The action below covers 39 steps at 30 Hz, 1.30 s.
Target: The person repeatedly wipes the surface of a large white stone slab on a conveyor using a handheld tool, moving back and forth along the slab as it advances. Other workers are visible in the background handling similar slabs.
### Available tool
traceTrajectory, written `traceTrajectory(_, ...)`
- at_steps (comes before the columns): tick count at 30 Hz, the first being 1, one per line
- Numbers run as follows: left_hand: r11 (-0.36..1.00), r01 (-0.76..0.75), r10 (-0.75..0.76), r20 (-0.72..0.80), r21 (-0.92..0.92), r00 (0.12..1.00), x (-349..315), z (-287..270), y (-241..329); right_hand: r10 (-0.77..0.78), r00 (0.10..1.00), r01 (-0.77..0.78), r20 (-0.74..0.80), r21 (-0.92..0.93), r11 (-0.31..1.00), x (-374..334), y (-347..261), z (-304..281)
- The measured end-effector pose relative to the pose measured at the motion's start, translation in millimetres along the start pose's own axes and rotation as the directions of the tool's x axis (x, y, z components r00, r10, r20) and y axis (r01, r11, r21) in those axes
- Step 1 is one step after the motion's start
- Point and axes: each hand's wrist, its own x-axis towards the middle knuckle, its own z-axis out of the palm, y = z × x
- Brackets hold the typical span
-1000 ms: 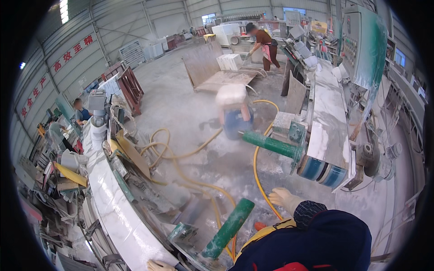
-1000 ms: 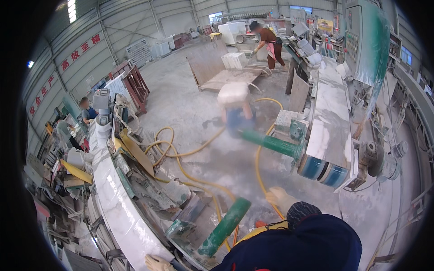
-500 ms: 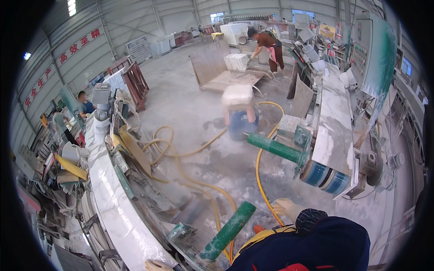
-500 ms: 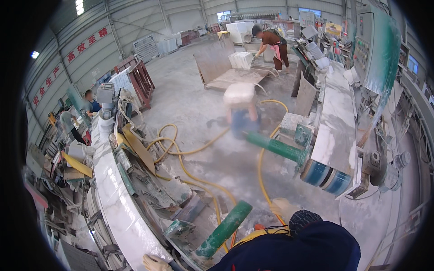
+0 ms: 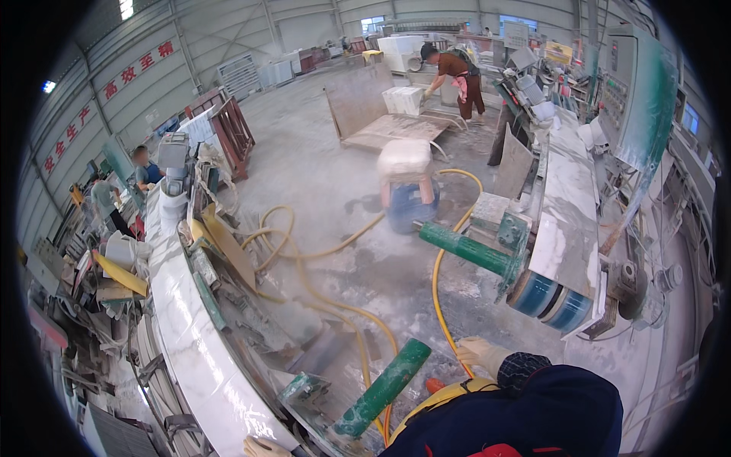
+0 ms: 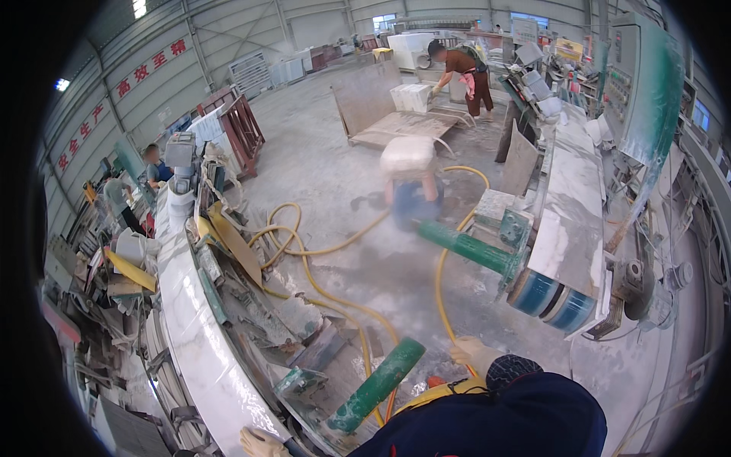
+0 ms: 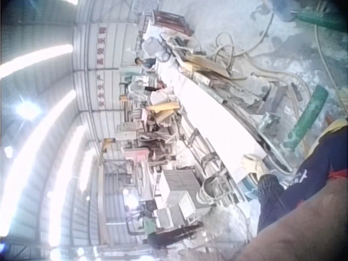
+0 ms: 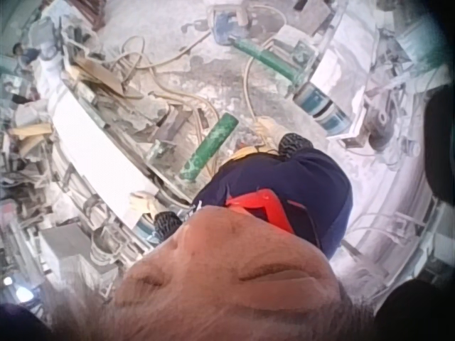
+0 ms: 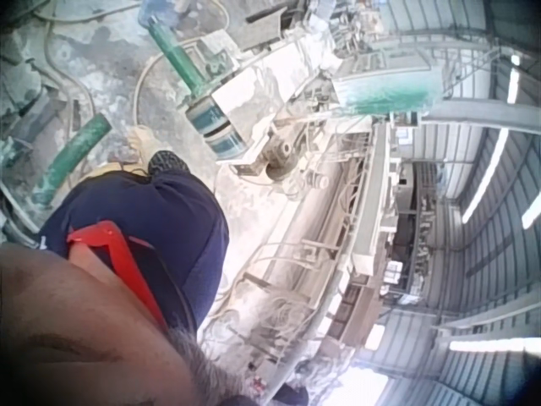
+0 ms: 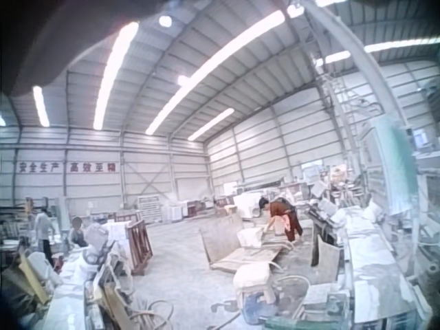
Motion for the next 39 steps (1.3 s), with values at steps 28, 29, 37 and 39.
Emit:
traceTrajectory(28,0.999,-0.033,0.033,0.032,-0.027,0.999,3.3,-37.7,6.9,0.054,0.998,-0.052,0.013,-0.096,0.994,8.5,9.5,4.3)
traceTrajectory(29,1.0,-0.018,0.019,0.057,-0.019,0.998,1.7,-37.3,6.5,0.055,0.998,-0.053,0.025,-0.091,0.994,8.8,10.0,5.3)
traceTrajectory(37,0.997,-0.027,0.026,-0.014,-0.072,1.0,-9.3,-29.6,-0.8,0.047,0.997,-0.041,0.062,-0.104,0.994,8.0,7.9,10.9)
traceTrajectory(39,0.997,-0.036,0.034,-0.044,-0.064,0.998,-10.5,-30.4,-0.4,0.031,0.996,-0.022,0.089,-0.103,0.994,6.5,7.1,10.5)
